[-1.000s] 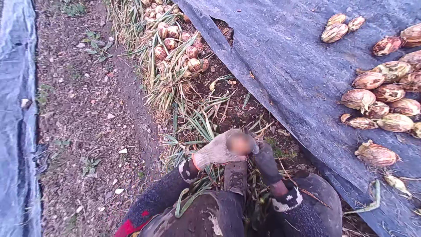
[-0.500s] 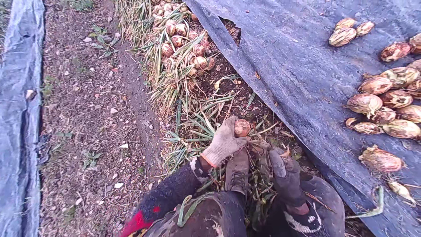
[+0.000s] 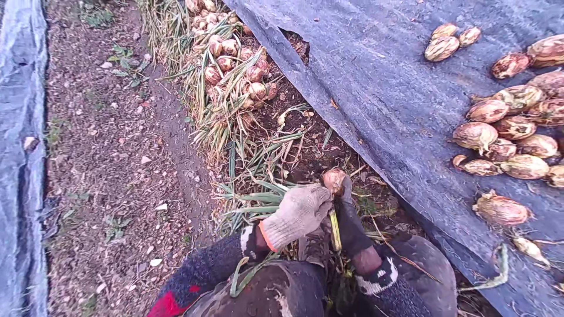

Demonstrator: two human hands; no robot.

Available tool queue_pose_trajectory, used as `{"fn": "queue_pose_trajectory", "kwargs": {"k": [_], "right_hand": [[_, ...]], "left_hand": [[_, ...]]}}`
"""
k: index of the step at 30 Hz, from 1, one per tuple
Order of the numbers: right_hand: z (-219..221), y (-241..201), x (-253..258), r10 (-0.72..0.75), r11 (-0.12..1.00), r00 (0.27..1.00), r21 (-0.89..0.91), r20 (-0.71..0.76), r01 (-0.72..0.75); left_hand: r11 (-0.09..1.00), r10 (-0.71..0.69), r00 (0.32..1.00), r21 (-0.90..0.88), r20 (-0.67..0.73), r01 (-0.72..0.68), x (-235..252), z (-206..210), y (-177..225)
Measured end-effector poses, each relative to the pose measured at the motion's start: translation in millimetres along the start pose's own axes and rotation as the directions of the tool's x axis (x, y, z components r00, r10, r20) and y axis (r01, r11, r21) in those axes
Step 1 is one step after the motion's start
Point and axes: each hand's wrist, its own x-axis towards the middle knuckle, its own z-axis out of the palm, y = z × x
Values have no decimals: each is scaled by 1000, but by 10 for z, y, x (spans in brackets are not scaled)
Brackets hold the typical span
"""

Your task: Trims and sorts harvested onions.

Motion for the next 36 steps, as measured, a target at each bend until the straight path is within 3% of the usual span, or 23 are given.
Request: {"fn": "queue_pose_trajectory", "kwargs": {"k": [3, 4, 5, 7, 8, 9, 10, 11, 12, 15, 18, 20, 23, 26, 29, 33, 36], "right_hand": [[15, -217, -149, -56, 980, 989, 198, 140, 27], [44, -291, -268, -157, 961, 970, 256, 187, 107], [66, -378, -415, -306, 919, 921, 327, 242, 219], [-26, -587, -719, -673, 735, 687, 350, 275, 581], [-112, -682, -815, -797, 602, 548, 282, 254, 747], [-166, -760, -852, -857, 505, 460, 192, 233, 842], [-134, -781, -830, -878, 459, 434, 96, 199, 883], [-78, -750, -738, -876, 454, 453, -36, 164, 890], [-66, -661, -592, -843, 501, 525, -184, 116, 845], [-145, -356, -167, -600, 672, 797, -586, -73, 452], [-199, -247, 51, -485, 596, 861, -778, -154, 197], [-199, -247, 92, -506, 564, 848, -804, -155, 189], [-217, -233, 183, -508, 542, 851, -818, -135, 193], [-236, -145, 206, -423, 686, 904, -675, -66, 272], [-126, -89, 151, -390, 736, 919, -620, -59, 273], [-78, 16, 146, -284, 841, 954, -504, -97, 200], [-34, 80, 68, -192, 927, 975, -348, -108, 144]], "left_hand": [[959, -1, 993, -280, -119, -33, 213, -159, -137], [953, -34, 978, -301, -208, -31, 322, -265, -189], [977, -94, 942, -213, -322, 24, 449, -386, -292], [948, -248, 835, 54, -491, 313, 717, -631, -722], [869, -338, 806, 168, -486, 465, 831, -738, -962], [796, -435, 781, 214, -447, 566, 953, -818, -1160], [757, -495, 761, 222, -421, 615, 1080, -852, -1346], [744, -517, 747, 211, -419, 634, 1210, -827, -1525], [758, -521, 743, 173, -420, 629, 1337, -757, -1700], [812, -567, 757, -65, -325, 580, 1664, -450, -2185], [802, -584, 716, -137, -383, 581, 1725, -281, -2257], [842, -536, 741, -191, -404, 505, 1563, -182, -2087], [913, -402, 853, -219, -333, 345, 1077, -98, -1503], [938, -254, 953, -284, -167, 200, 476, 31, -802], [913, -147, 989, -387, -8, 132, 41, 166, -375], [894, -147, 989, -424, 26, 144, -165, 144, -298], [939, -253, 965, -254, -62, 230, -161, 108, -528]]}}
